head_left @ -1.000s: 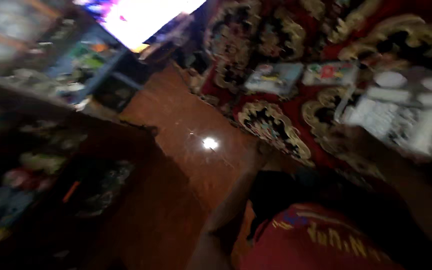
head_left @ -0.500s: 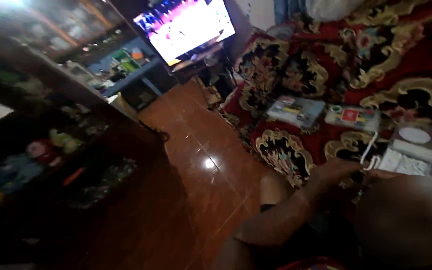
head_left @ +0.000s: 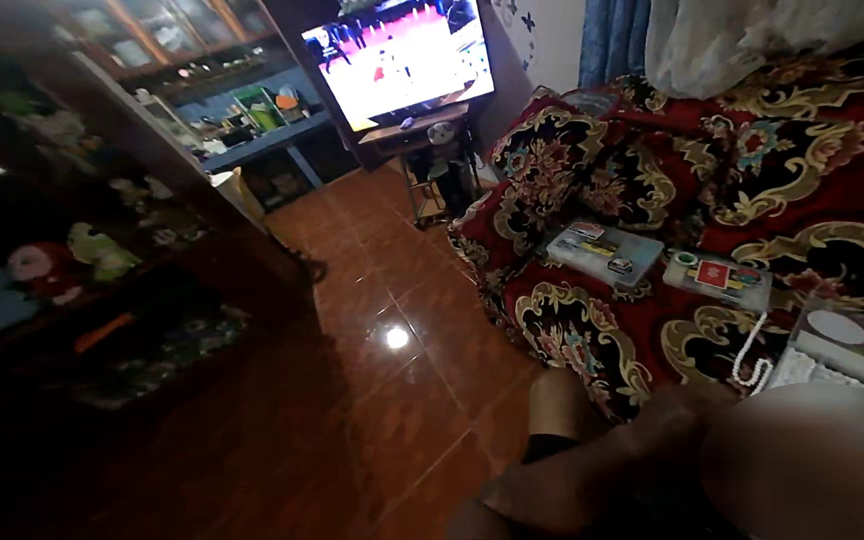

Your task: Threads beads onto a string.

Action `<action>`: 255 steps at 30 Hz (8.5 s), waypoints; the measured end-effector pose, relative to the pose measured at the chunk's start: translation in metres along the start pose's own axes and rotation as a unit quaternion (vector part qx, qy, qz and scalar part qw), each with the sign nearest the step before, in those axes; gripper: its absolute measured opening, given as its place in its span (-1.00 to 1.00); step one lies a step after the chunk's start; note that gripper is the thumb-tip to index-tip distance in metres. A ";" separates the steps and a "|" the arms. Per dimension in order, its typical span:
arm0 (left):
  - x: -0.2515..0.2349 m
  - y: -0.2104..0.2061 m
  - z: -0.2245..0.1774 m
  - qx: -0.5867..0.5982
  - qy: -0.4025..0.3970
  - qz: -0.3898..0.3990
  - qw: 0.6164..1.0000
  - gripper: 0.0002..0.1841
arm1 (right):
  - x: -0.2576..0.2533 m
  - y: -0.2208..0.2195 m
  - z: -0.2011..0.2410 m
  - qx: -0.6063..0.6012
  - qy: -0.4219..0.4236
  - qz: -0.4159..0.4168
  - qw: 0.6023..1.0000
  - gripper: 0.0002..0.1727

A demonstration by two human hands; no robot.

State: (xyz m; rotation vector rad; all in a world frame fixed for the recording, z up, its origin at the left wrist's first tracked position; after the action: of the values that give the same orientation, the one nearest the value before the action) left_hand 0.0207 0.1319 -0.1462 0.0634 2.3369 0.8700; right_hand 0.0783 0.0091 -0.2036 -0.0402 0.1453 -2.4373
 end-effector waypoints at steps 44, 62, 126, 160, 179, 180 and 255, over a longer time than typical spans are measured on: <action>-0.004 0.094 -0.030 0.203 0.076 -0.102 0.971 -0.79 | -0.007 -0.060 0.132 0.193 0.139 -0.010 0.971 -0.96; -0.011 0.106 -0.036 0.134 0.112 -0.133 0.976 -0.83 | -0.012 -0.060 0.139 0.203 0.220 -0.037 0.953 -0.91; 0.002 0.079 -0.007 0.488 0.199 -0.128 0.840 -0.88 | -0.013 -0.069 0.122 0.174 0.245 -0.045 0.953 -0.89; 0.004 0.071 0.003 0.508 0.210 -0.128 0.825 -0.86 | -0.018 -0.064 0.109 0.159 0.232 -0.050 0.958 -0.90; 0.004 0.070 0.000 0.508 0.217 -0.124 0.825 -0.86 | -0.018 -0.064 0.109 0.153 0.237 -0.051 0.958 -0.91; 0.004 0.070 0.001 0.508 0.216 -0.123 0.825 -0.86 | -0.018 -0.064 0.109 0.152 0.237 -0.050 0.958 -0.91; -0.011 0.077 -0.039 0.602 0.257 -0.022 0.755 -0.80 | 0.013 -0.071 0.189 0.285 0.330 0.027 0.899 -0.79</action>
State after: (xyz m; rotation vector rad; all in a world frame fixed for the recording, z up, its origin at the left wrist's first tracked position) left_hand -0.0056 0.1667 -0.0711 0.3285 2.9836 -0.8957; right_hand 0.0357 0.0365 -0.0081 1.0379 -0.2727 -2.2488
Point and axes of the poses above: each hand's wrist, its own x-axis away from the middle knuckle, its own y-axis out of the back of the hand, z = x × y, the point moved 8 cm from there along -x, towards the middle knuckle, and after that the axes turned 5 degrees about y, right-handed, at the moved point
